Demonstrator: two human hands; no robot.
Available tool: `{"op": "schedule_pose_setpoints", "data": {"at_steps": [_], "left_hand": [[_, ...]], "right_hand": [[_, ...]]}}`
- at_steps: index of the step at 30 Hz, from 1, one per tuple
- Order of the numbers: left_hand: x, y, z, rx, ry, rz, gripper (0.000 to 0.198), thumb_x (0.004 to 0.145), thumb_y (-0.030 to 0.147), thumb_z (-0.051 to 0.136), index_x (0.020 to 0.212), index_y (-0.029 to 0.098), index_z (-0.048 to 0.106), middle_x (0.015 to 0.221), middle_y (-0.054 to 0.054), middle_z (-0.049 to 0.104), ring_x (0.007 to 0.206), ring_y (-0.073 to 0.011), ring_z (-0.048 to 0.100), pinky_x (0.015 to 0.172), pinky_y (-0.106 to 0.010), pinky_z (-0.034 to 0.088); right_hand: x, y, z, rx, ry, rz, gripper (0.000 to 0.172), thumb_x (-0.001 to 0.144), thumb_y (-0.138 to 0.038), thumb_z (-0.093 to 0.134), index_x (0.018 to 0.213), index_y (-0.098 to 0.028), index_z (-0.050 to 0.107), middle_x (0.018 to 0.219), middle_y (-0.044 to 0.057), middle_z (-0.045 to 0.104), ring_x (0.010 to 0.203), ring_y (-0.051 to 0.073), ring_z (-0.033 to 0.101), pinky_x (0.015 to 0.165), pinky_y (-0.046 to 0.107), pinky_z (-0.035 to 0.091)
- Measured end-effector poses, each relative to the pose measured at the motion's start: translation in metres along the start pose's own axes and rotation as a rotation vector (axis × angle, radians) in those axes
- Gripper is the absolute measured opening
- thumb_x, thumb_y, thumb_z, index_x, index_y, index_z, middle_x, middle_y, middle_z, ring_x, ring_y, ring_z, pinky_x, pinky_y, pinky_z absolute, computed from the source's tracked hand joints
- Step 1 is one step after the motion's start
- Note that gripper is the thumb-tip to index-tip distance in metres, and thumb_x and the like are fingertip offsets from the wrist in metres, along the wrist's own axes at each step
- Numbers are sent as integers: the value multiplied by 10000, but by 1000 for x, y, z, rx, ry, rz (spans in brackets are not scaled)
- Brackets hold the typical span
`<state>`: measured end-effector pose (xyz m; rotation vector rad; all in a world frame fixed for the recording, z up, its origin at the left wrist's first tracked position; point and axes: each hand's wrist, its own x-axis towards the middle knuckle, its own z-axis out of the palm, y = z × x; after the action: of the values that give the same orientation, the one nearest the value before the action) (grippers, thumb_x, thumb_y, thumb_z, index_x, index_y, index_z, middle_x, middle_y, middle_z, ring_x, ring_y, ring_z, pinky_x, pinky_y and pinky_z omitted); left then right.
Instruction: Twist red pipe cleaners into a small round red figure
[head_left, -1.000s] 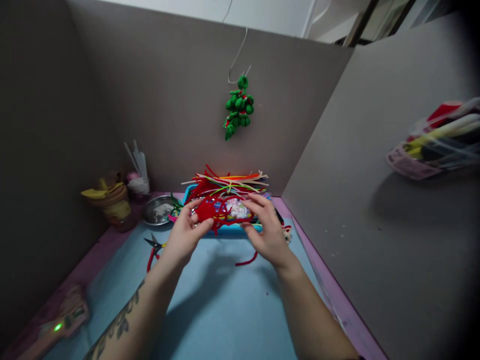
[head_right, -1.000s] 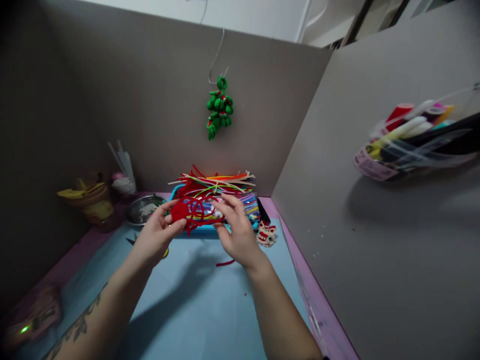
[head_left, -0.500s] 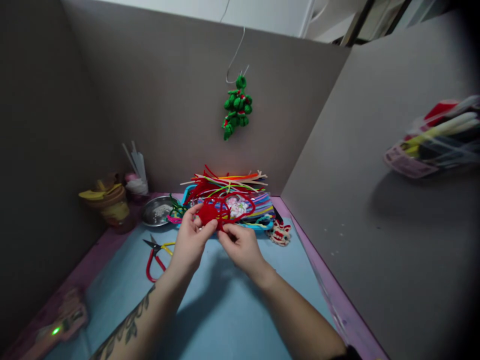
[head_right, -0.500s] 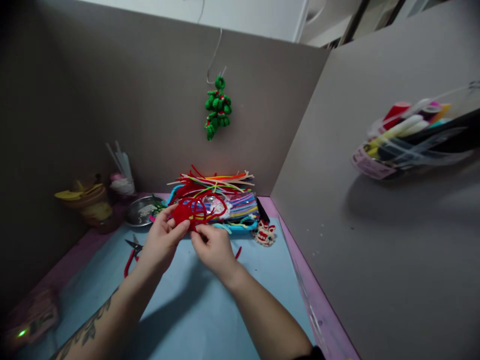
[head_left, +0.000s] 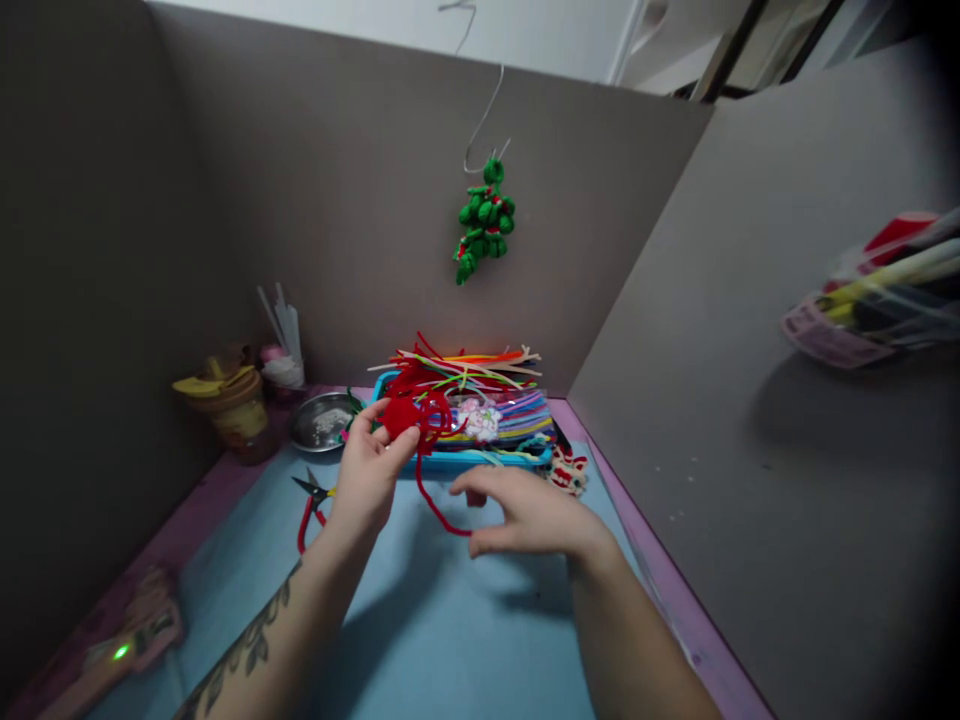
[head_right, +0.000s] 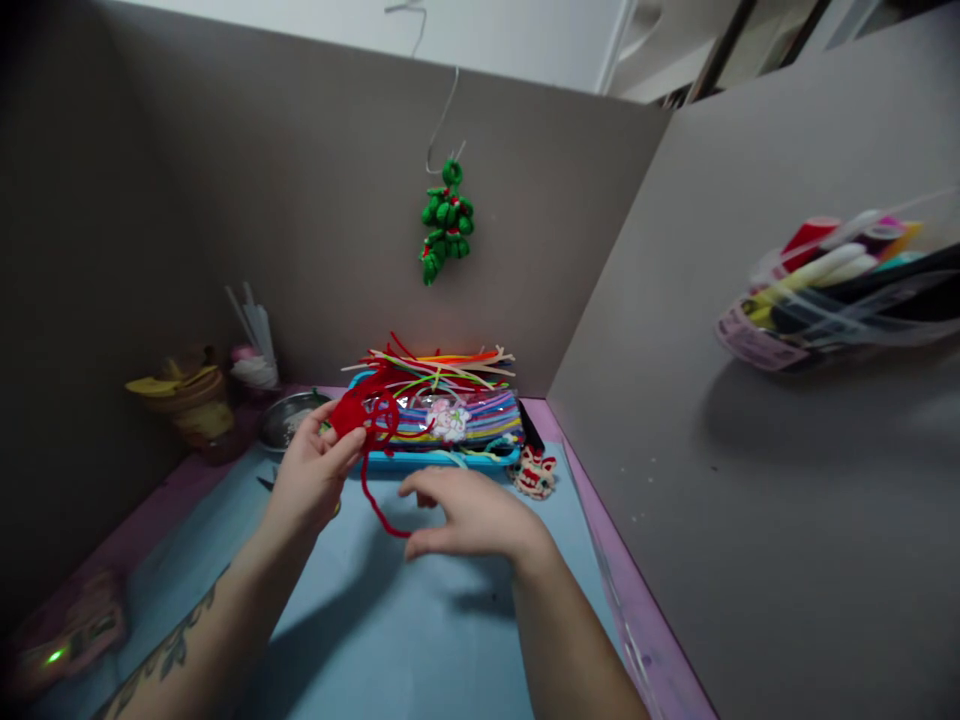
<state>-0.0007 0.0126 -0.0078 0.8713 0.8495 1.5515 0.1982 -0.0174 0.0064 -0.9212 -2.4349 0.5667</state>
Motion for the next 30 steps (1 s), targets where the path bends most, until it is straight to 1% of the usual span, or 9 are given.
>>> {"op": "schedule_pose_setpoints", "data": {"at_steps": [2,5,7,9,11,14,18,25,30], "left_hand": [[-2,-2,2,6,-26,-14,652,668,234,790,1208,202,427,925,-53,724,775,-171,699,783,-319,521],[-6,-6,5,19,-62,-36,648,677,243,787,1214,199,427,928,-49,722,782,-166,696,783,-313,512],[-9,-8,8,23,-75,-55,657,678,252,787,1222,194,422,930,-53,724,779,-166,695,790,-318,507],[-12,-9,11,22,-85,-78,670,672,256,791,1224,186,418,943,-63,726,797,-173,696,814,-332,502],[-15,-7,13,26,-90,-98,681,660,256,797,1221,180,418,943,-68,727,816,-181,697,837,-346,498],[-19,-4,16,52,-102,-118,690,638,259,808,1208,179,427,919,-56,728,821,-189,698,842,-352,502],[-22,-1,17,102,-159,-130,675,631,259,812,1192,180,444,893,-43,726,817,-184,693,814,-332,510],[-19,1,13,161,-254,-115,622,646,235,803,1174,186,477,902,-58,717,822,-198,685,761,-322,517],[-18,0,11,201,-296,-108,610,667,236,788,1184,190,467,885,-48,711,840,-201,684,758,-315,514]], "right_hand": [[2,0,-1,82,227,18,398,784,-475,704,1081,-224,621,913,29,675,798,170,632,690,279,504],[5,2,1,81,593,-58,288,882,-440,599,1061,-216,622,920,55,658,844,185,623,720,310,520],[8,5,7,-20,746,-120,194,906,-337,583,1057,-224,630,950,65,647,896,193,623,774,337,529],[10,8,13,-140,836,-141,180,886,-240,610,1064,-237,638,996,72,639,942,197,626,829,361,536],[12,10,18,-199,861,-146,219,875,-188,615,1081,-253,645,1027,74,645,968,199,635,855,373,546],[14,12,23,-195,854,-151,251,888,-157,582,1102,-266,651,1058,73,669,1001,200,650,878,378,556],[14,12,21,-154,835,-184,264,891,-151,575,1118,-262,649,1095,73,691,1029,195,657,904,374,548],[14,15,8,-74,709,-216,184,884,-202,601,1046,-251,670,1020,61,728,973,202,658,902,414,517],[13,17,6,-13,639,-230,140,894,-192,582,996,-244,661,962,51,732,918,191,654,861,399,514]]}}
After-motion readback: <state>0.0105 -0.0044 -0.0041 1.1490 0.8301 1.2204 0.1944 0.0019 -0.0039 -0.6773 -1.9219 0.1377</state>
